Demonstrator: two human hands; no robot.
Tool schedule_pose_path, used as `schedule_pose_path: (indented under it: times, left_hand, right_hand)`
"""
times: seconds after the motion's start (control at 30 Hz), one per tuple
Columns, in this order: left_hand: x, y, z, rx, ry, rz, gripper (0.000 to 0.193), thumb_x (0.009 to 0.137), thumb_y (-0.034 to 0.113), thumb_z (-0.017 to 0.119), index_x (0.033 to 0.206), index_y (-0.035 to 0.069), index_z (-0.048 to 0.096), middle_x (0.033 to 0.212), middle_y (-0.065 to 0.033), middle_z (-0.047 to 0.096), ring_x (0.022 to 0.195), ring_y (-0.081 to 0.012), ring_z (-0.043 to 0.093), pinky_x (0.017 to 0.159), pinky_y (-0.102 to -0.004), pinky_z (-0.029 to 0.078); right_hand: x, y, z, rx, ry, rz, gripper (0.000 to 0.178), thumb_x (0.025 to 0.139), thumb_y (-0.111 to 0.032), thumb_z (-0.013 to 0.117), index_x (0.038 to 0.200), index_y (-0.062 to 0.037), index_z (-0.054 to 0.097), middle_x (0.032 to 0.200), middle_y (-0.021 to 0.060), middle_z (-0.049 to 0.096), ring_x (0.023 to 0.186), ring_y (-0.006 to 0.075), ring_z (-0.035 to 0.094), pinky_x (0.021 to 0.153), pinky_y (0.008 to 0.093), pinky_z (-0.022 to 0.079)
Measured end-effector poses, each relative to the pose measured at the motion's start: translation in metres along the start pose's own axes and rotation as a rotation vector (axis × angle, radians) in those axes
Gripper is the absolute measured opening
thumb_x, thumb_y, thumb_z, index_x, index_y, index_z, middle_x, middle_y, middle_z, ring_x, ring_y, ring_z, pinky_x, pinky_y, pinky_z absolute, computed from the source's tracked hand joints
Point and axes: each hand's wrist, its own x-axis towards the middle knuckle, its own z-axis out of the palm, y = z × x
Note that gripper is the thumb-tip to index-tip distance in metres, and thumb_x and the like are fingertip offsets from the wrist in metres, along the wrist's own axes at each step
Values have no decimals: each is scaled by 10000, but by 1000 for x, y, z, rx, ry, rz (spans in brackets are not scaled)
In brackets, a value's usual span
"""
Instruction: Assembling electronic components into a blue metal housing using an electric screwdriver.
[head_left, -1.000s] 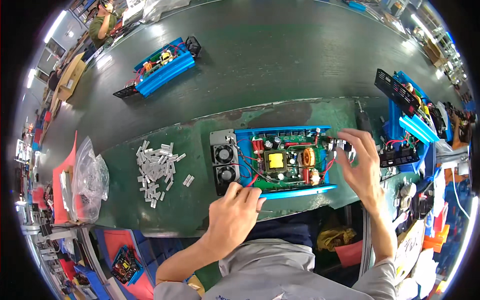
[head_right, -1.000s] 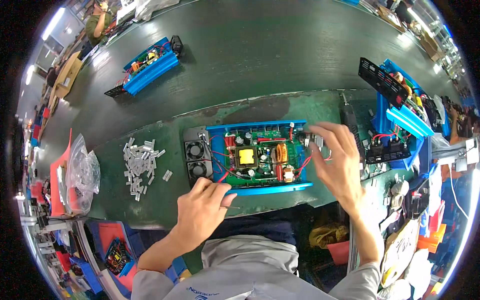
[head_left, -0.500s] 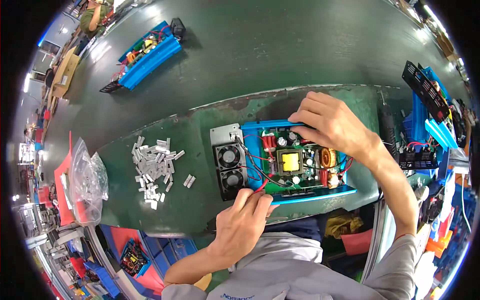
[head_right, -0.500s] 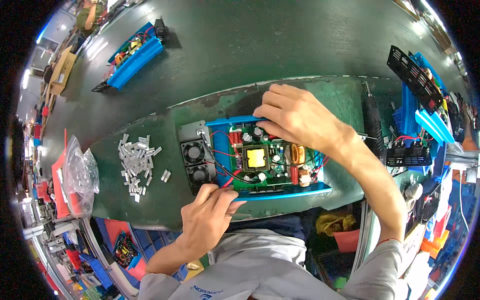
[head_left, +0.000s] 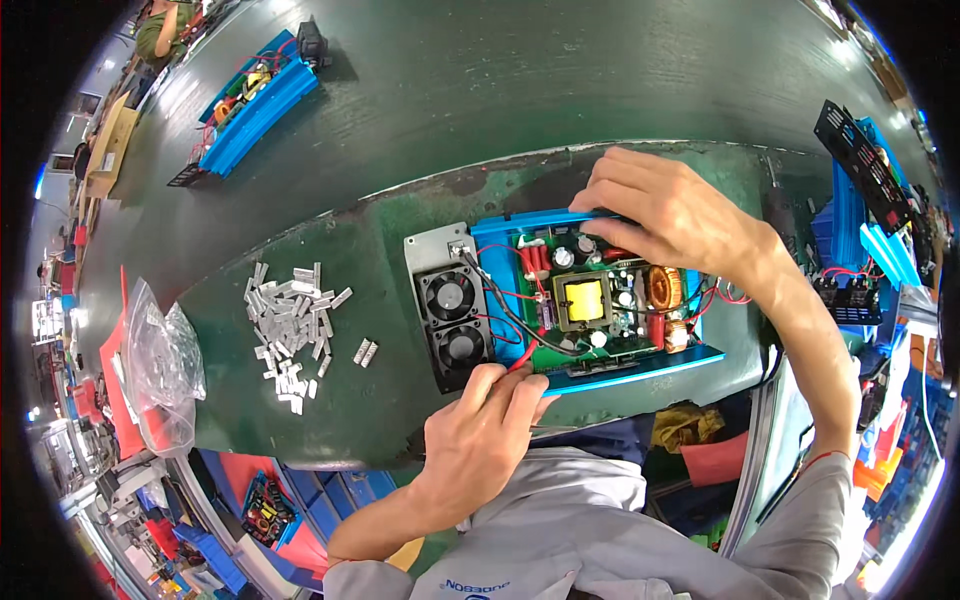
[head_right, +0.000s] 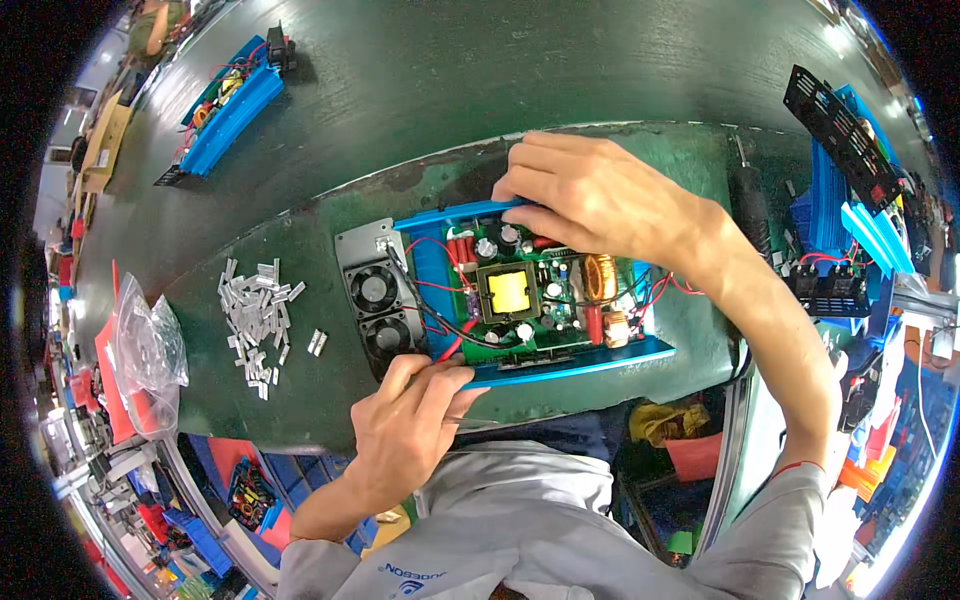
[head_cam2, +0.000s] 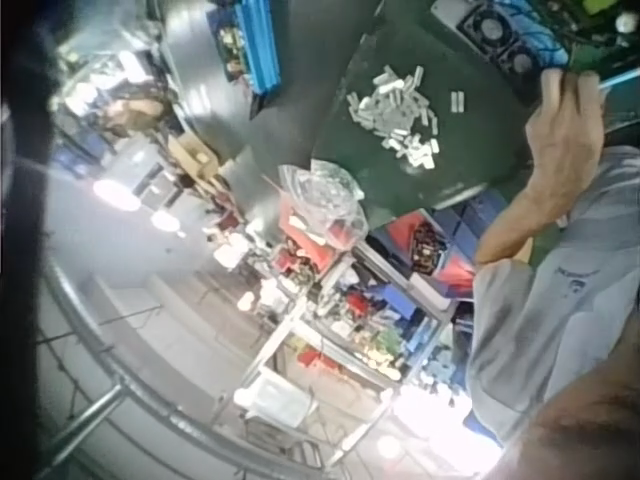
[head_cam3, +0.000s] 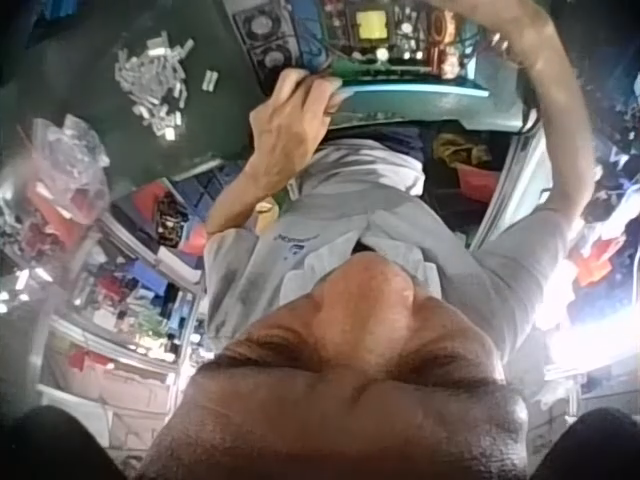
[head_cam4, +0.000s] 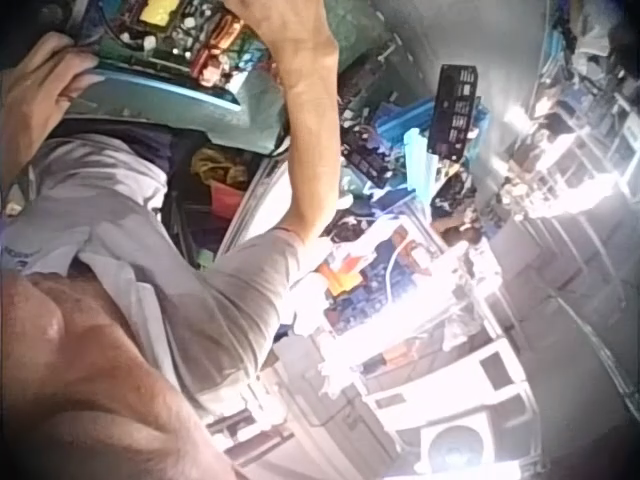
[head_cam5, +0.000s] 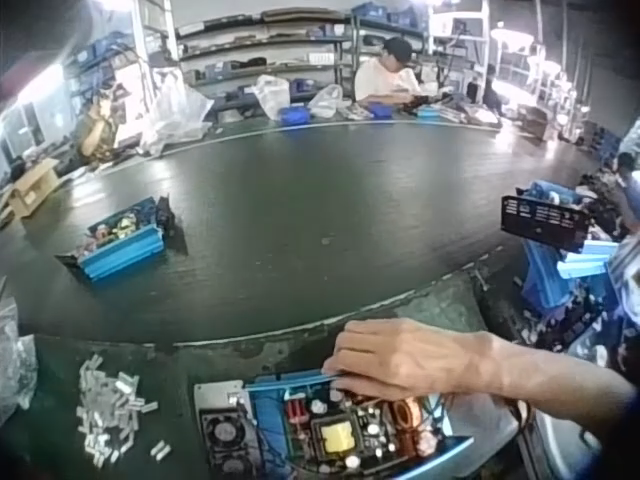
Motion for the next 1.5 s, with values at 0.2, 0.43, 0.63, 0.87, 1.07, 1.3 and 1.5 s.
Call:
schedule_pose_path:
  times: [0.2, 0.43, 0.63, 0.87, 1.07, 1.3, 1.5]
  left_hand:
    - [2, 2, 0, 36, -17, -9, 289, 786, 133, 829, 1015, 94, 658, 923, -31, 730, 855, -212, 643, 617, -311, 515]
    - [7, 5, -1, 55, -67, -39, 298, 772, 134, 839, 1019, 91, 678, 935, -34, 739, 884, -211, 652, 650, -321, 533]
    - [5, -8, -4, 66, -79, 29, 288, 803, 167, 776, 1060, 82, 676, 983, -28, 727, 903, -163, 635, 617, -260, 547]
    - [2, -9, 0, 11, -85, 19, 309, 768, 109, 798, 1050, 65, 678, 953, -59, 735, 848, -211, 631, 622, -276, 516]
    - [3, -16, 2, -18, -57, 90, 322, 757, 94, 774, 1061, 45, 677, 938, -77, 736, 832, -203, 631, 598, -262, 506]
    - [5, -8, 3, 7, -38, 27, 294, 748, 116, 840, 1003, 66, 701, 929, -57, 744, 796, -233, 638, 618, -302, 527]
    - [8, -4, 4, 17, -24, 28, 272, 740, 139, 853, 963, 75, 712, 919, -62, 754, 780, -231, 632, 615, -305, 526]
  right_hand:
    - [24, 1, 4, 117, -37, 3, 210, 871, -158, 737, 1013, -21, 668, 899, 121, 609, 878, 338, 607, 767, 433, 514]
    - [40, 11, 7, -58, -182, -185, 201, 803, -145, 742, 864, -20, 597, 842, 104, 585, 854, 333, 604, 775, 439, 504]
    - [15, -17, 1, -196, 6, -56, 329, 810, -168, 765, 1089, -22, 668, 931, 93, 630, 870, 289, 606, 783, 404, 490]
    - [-132, -107, 10, -178, 573, 512, 230, 896, 125, 551, 1116, 63, 572, 882, 162, 628, 779, 228, 571, 718, 346, 479]
    - [-175, -161, 62, 11, 569, 1134, 323, 900, 24, 582, 1223, 31, 577, 1098, 127, 634, 952, 187, 581, 824, 291, 462]
    - [-158, -146, 69, 36, 570, 974, 427, 770, 46, 760, 1176, 7, 636, 1151, 179, 682, 1086, 308, 663, 944, 368, 512]
    - [-165, -141, 68, 50, 628, 920, 396, 755, 59, 783, 1129, 3, 667, 1079, 151, 723, 969, 281, 697, 870, 356, 526]
